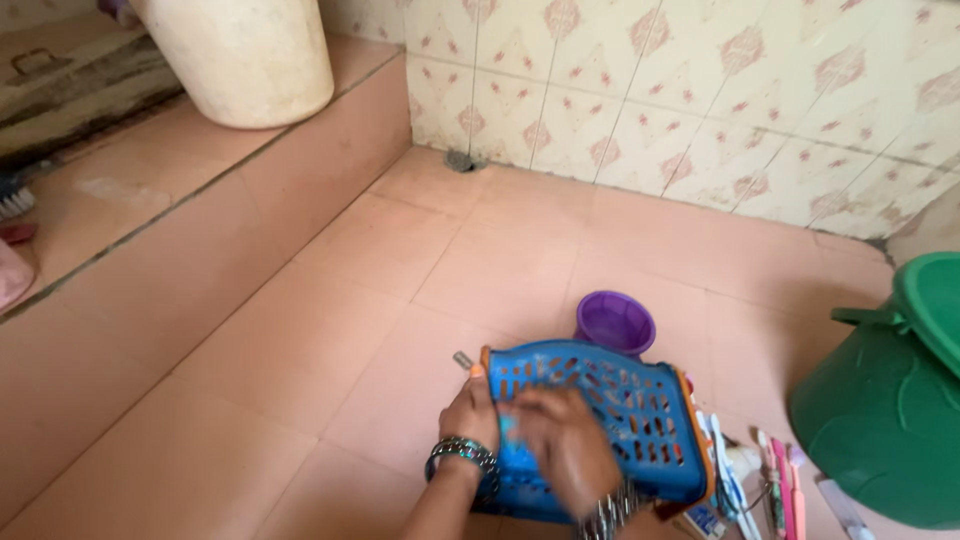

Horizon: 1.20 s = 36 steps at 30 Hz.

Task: The person scrubs a two-tiered blue and orange plastic dish rack with a blue sponge. They clean the top and bottom shelves, the side supports, and the underside of the rack, repeatedly dipping the sponge into a purple cup for water. The person also wipes the floor around the rack and handles a green bucket nearby.

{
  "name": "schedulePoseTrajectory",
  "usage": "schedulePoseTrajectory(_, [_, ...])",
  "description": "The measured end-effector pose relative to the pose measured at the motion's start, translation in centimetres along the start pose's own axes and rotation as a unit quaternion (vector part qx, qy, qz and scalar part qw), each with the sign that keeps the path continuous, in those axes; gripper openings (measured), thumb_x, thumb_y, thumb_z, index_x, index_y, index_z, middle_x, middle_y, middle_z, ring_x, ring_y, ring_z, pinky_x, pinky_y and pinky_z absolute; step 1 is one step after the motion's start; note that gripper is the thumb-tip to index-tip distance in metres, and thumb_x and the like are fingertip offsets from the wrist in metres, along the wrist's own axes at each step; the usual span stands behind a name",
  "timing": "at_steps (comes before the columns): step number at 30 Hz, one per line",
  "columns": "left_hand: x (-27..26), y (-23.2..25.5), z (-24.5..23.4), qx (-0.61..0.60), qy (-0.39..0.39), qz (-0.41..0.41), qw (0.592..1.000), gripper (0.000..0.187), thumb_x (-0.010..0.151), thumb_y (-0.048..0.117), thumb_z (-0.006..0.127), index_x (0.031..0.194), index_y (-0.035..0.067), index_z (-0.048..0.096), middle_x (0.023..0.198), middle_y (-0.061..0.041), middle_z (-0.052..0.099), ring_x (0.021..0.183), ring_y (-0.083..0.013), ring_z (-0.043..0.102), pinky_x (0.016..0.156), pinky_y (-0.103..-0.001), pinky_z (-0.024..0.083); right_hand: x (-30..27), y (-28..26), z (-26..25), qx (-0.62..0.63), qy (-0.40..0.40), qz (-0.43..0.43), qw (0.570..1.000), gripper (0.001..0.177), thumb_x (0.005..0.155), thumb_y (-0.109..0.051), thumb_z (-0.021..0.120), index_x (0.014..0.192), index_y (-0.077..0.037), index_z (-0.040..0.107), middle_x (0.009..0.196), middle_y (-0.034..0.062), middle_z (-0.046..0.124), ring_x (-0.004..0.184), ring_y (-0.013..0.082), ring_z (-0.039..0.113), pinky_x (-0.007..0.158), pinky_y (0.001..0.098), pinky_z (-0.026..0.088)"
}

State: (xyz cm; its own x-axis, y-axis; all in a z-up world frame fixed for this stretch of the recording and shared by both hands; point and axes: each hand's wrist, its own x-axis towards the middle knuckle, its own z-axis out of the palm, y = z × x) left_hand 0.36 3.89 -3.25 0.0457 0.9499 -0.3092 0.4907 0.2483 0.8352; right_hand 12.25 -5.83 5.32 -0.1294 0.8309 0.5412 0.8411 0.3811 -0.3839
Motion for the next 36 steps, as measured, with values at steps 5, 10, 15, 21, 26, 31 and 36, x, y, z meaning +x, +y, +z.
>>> schedulePoseTrajectory(5, [-1.2, 0.7, -0.8, -0.009, -0.017, -0.031, 0.999, 0.073, 0.1, 0.058, 0.015, 0.132, 0.017, 0.067, 0.128, -0.024, 0.067, 0.127, -0.0468, 0.056, 0.115, -0.046, 0.038, 3.8, 2.7, 1.6, -0.003, -0.039, 0.14, 0.989, 0.026, 0.081, -0.012, 0.078, 0.107, -0.018, 0.08, 0.11, 0.0054, 0.076, 0.103, 0.0292, 0.065, 0.094, 0.0413, 0.052])
schedulePoseTrajectory(10, [-0.1, 1.0, -1.0, -0.039, -0.022, -0.049, 0.998, 0.076, 0.1, 0.059, 0.015, 0.129, 0.013, 0.068, 0.13, -0.024, 0.066, 0.128, -0.0437, 0.057, 0.112, -0.047, 0.041, 0.7, 0.8, 0.6, 0.001, -0.041, 0.026, 0.999, 0.037, 0.075, -0.006, 0.074, 0.11, -0.017, 0.081, 0.111, 0.0066, 0.076, 0.105, 0.0275, 0.066, 0.096, 0.0438, 0.051])
schedulePoseTrajectory(15, [-0.8, 1.1, -0.3, -0.066, -0.026, -0.047, 0.996, 0.084, 0.096, 0.065, 0.013, 0.129, 0.011, 0.068, 0.13, -0.022, 0.067, 0.127, -0.0399, 0.059, 0.109, -0.045, 0.045, 2.6, 2.3, 0.9, -0.034, -0.065, 0.079, 0.994, 0.029, 0.08, -0.011, 0.079, 0.108, -0.017, 0.08, 0.111, 0.0074, 0.075, 0.104, 0.0281, 0.066, 0.093, 0.0436, 0.048])
schedulePoseTrajectory(21, [-1.0, 1.6, -2.1, -0.109, -0.038, -0.068, 0.991, 0.095, 0.095, 0.072, 0.008, 0.129, 0.009, 0.069, 0.126, -0.022, 0.07, 0.124, -0.0369, 0.063, 0.107, -0.042, 0.047, 2.1, -0.3, 1.7, 0.003, -0.03, 0.083, 0.996, 0.033, 0.073, -0.01, 0.081, 0.105, -0.019, 0.081, 0.106, 0.0079, 0.075, 0.103, 0.0286, 0.064, 0.092, 0.0405, 0.05])
schedulePoseTrajectory(26, [-1.8, 2.1, -1.3, -0.047, -0.005, -0.028, 0.998, 0.076, 0.095, 0.068, 0.023, 0.134, 0.017, 0.065, 0.124, -0.021, 0.067, 0.121, -0.0404, 0.059, 0.104, -0.044, 0.045, -0.5, 0.9, -2.7, 0.036, -0.052, 0.112, 0.992, 0.025, 0.075, -0.012, 0.082, 0.1, -0.019, 0.082, 0.103, 0.0044, 0.076, 0.1, 0.0244, 0.068, 0.09, 0.0384, 0.053])
schedulePoseTrajectory(31, [-1.4, 1.5, -1.8, -0.072, 0.012, -0.024, 0.997, 0.067, 0.1, 0.059, 0.03, 0.113, 0.008, 0.071, 0.108, -0.02, 0.075, 0.103, -0.0373, 0.07, 0.092, -0.044, 0.053, -0.7, 0.4, -0.6, -0.014, 0.033, 0.102, 0.994, 0.028, 0.073, -0.012, 0.082, 0.101, -0.017, 0.08, 0.104, 0.0081, 0.073, 0.099, 0.029, 0.066, 0.09, 0.0407, 0.052])
schedulePoseTrajectory(36, [-1.4, 0.6, -0.8, -0.155, 0.076, -0.06, 0.983, 0.064, 0.098, 0.058, 0.034, 0.116, 0.008, 0.07, 0.107, -0.018, 0.076, 0.104, -0.0356, 0.072, 0.093, -0.043, 0.052, -2.5, -0.2, -0.3, -0.016, 0.067, 0.062, 0.996, 0.036, 0.073, -0.012, 0.081, 0.109, -0.018, 0.081, 0.1, 0.0077, 0.075, 0.095, 0.0311, 0.066, 0.087, 0.0409, 0.053])
